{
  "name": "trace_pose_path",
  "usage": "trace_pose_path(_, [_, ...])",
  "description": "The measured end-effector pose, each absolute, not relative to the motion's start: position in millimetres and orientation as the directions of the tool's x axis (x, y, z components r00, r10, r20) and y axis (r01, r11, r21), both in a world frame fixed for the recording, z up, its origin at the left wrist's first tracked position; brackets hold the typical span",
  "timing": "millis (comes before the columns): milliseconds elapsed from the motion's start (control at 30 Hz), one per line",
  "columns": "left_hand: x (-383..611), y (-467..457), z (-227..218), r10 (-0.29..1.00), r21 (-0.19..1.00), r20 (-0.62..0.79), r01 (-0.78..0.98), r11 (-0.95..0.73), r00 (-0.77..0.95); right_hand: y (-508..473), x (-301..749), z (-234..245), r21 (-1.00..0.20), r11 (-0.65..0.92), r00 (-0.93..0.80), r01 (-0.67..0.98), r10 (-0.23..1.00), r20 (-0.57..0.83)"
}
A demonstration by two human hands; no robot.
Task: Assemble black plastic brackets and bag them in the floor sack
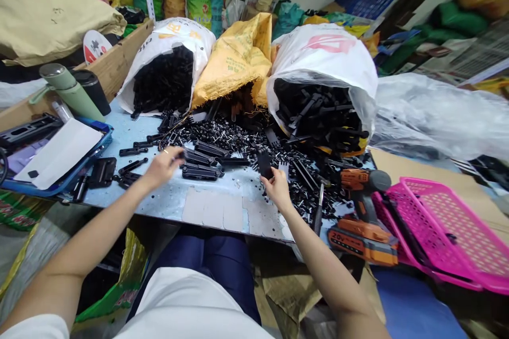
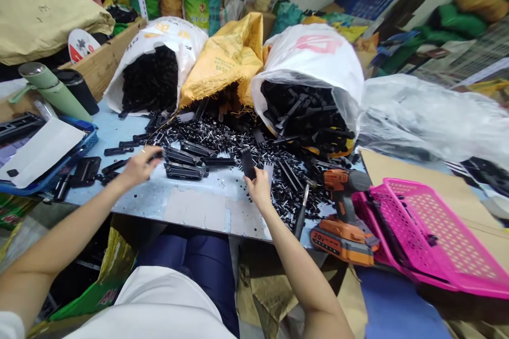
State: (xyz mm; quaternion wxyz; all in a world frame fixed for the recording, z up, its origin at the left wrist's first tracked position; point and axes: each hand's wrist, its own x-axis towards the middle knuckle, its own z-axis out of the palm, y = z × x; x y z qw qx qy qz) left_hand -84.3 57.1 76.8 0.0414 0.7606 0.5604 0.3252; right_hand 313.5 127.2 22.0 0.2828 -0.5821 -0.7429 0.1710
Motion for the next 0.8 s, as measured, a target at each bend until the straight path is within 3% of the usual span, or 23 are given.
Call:
trace_pose_path(67, [-40.4,33.7,70.2,0.904,0.429,0.285,0.801,-0.417,0.318,119.7,311.1,33.3,-0.441,0.522,-0.433,0.73,0.853,0.292])
trace_pose_path(133, [-12.6,15.8,57.3,0.912,0.438,0.196,0.8,-0.411,0.361,103.8,304.2,40.1,-0.266,0.757,-0.733,0.597,0.649,0.204])
trace_pose_path(200, [-0.3,3.9,44.4,0.925,0.462,0.154,0.802,-0.377,0.346,84.3,293.4,40.0,-0.146,0.84,-0.841,0.523,0.536,0.068])
trace_pose_path(267, [3.6,-2.6,35.9,0.944,0.503,0.143,0.799,-0.329,0.298,66.8,278.6,35.3,-0.089,0.742,-0.744,0.664,0.668,0.024])
trace_pose_path(333, [6.4,-5.1,32.4,0.959,0.552,0.158,0.784,-0.284,0.235,54.3,260.5,30.0,-0.082,0.474,-0.476,0.877,0.879,-0.006])
trace_pose_path(400, [10.7,-5.1,31.2,0.965,0.596,0.191,0.759,-0.26,0.18,47.5,242.7,26.6,-0.085,0.222,-0.23,0.971,0.968,-0.1])
trace_pose_path(433, [13.0,-4.9,30.3,0.964,0.603,0.207,0.754,-0.262,0.169,46.0,235.7,25.6,-0.09,0.167,-0.179,0.982,0.972,-0.151])
trace_pose_path(500, [15.3,-5.9,26.3,0.959,0.551,0.221,0.788,-0.273,0.178,45.4,229.0,24.3,-0.125,0.175,-0.197,0.977,0.961,-0.195])
trace_pose_path(667, [-2.5,-23.4,6.9,0.984,0.281,0.171,0.955,-0.094,0.047,46.3,246.8,19.7,-0.287,0.319,-0.353,0.903,0.933,-0.072])
trace_pose_path(800, [-26.2,-36.7,-3.6,0.983,0.304,0.185,0.951,-0.045,-0.013,43.2,256.3,18.2,-0.31,0.32,-0.355,0.895,0.933,-0.061])
